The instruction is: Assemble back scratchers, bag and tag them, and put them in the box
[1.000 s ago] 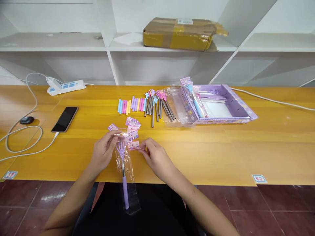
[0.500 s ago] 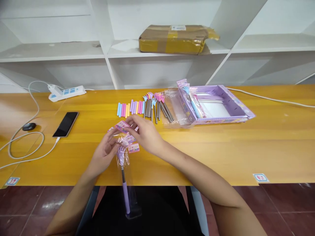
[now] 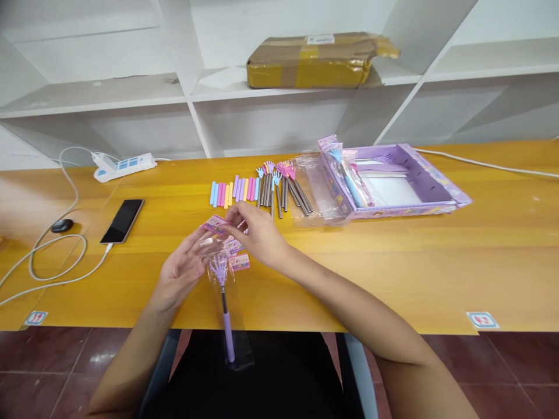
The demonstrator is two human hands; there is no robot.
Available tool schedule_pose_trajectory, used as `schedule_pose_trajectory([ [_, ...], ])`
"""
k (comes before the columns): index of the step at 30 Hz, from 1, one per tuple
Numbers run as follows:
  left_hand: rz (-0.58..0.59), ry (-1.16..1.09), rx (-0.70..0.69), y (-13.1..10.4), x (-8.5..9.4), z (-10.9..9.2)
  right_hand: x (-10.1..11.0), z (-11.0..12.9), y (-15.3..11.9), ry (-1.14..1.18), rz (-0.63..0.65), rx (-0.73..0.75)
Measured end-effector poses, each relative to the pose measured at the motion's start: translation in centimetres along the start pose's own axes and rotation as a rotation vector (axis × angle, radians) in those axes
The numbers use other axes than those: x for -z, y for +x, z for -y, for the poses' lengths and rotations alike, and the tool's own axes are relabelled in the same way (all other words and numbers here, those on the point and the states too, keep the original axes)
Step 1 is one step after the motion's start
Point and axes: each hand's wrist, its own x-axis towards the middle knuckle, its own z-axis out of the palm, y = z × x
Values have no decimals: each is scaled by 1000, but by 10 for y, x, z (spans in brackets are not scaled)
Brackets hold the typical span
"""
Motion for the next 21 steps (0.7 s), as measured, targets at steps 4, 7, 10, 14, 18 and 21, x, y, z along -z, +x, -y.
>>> schedule_pose_trajectory([
  [4,-10,-52,5,1,0,-2,2,-5,1,-9,-19,11],
  [7,-28,-89,18,1,1,-2,2,-6,3,-2,-4,6],
  [10,-43,-108,35,1,3,-4,3,-5,4,-21,27,22],
  [14,-78,-158,37,0,2,-8,4,-3,5,-57,27,51],
  [18,-85,-176,45,1,0,-11,6,-1,5,-88,36,29],
  [21,-78,-177,42,1,-1,-11,7,0,5,-92,59,46],
])
